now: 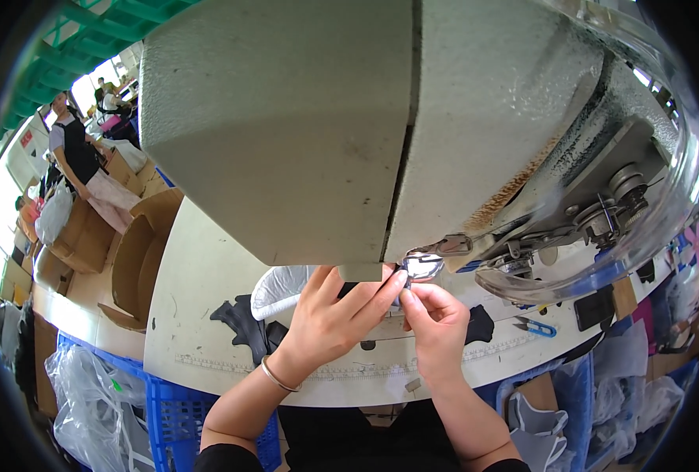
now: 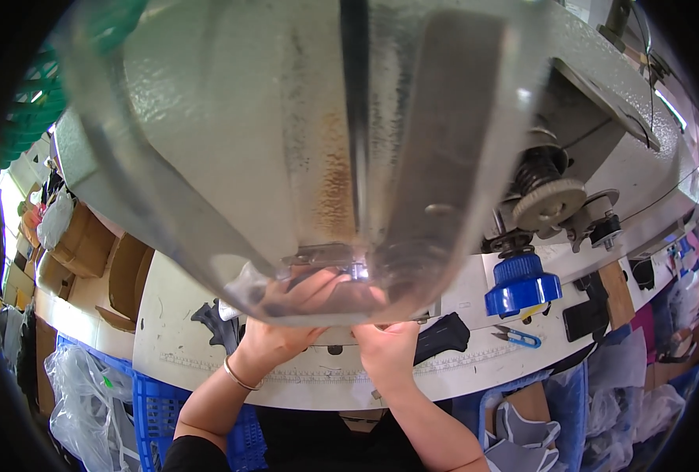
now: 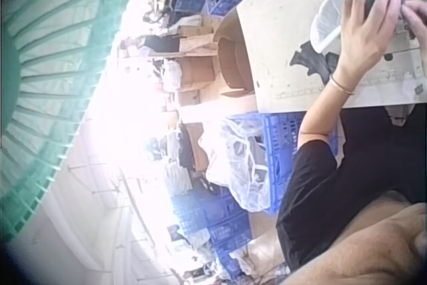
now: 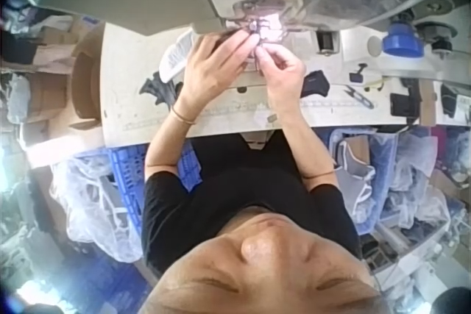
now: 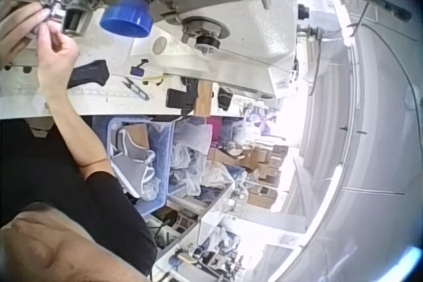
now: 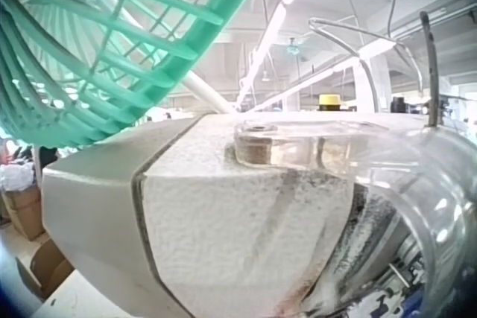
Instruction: Sewing components of a shoe upper together using an industrial sewing machine.
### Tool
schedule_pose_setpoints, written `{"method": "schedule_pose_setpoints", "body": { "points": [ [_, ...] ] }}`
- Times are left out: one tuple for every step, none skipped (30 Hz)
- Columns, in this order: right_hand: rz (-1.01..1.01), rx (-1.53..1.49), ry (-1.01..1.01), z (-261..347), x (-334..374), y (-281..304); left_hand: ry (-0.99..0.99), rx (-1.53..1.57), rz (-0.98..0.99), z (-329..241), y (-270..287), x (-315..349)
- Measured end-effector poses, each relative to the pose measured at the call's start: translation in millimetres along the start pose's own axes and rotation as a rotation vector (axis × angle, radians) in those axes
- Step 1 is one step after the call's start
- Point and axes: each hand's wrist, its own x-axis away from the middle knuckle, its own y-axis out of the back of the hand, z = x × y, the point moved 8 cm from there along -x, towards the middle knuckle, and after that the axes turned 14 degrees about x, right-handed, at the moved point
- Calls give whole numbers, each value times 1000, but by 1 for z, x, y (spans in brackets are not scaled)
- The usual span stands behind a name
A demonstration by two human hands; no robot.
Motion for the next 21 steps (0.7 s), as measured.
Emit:
{"method": "schedule_pose_setpoints", "body": {
  "points": [
    [-1, -1, 2, 0, 0, 0, -16, -13, -10, -1, 0, 0],
    [-2, -2, 2, 0, 0, 0, -17, -12, -9, -1, 1, 1],
    [4, -10, -1, 0, 0, -1, 2, -2, -5, 0, 1, 1],
    [10, -19, -3, 0, 0, -2, 21, 8, 0, 1, 1, 2],
    [10, -18, -3, 0, 0, -2, 21, 8, -1, 2, 1, 2],
    [2, -5, -18, -1, 0, -2, 19, 9, 2, 2, 0, 1],
    [-6, 7, -33, -2, 0, -2, 16, 9, 4, 3, 0, 1],
    [-5, 8, -32, -1, 0, -3, 17, 9, 3, 5, -1, 3],
    [-9, -33, -10, 3, 0, -4, 3, 5, 31, 6, -3, 5],
    [-12, -74, 13, 5, 0, -5, -11, 1, 60, 7, -6, 6],
    [-11, -73, 13, 5, 0, -6, -10, 0, 59, 8, -7, 7],
    [-15, -87, 31, 6, 1, -6, 0, -10, 49, 9, -7, 7],
    [-20, -100, 47, 6, 1, -6, 12, -18, 40, 11, -7, 8],
    [-21, -99, 46, 6, 3, -8, 12, -17, 40, 11, -7, 9],
    [-48, -78, 51, 7, 6, -7, 7, -6, 44, 12, -7, 9],
    [-75, -57, 56, 7, 9, -6, 1, 5, 48, 12, -7, 9],
    [-73, -57, 56, 5, 10, -6, 3, 3, 47, 13, -6, 8],
    [-64, -27, 76, 3, 10, -6, -12, 10, 54, 14, -5, 7],
    [-56, 2, 96, 1, 10, -6, -26, 16, 62, 13, -4, 7],
    [-55, 3, 97, 1, 10, -6, -25, 15, 60, 15, -5, 9],
    [-58, -7, 84, -1, 10, -5, -40, -19, 74, 18, -8, 13]
  ]
}}
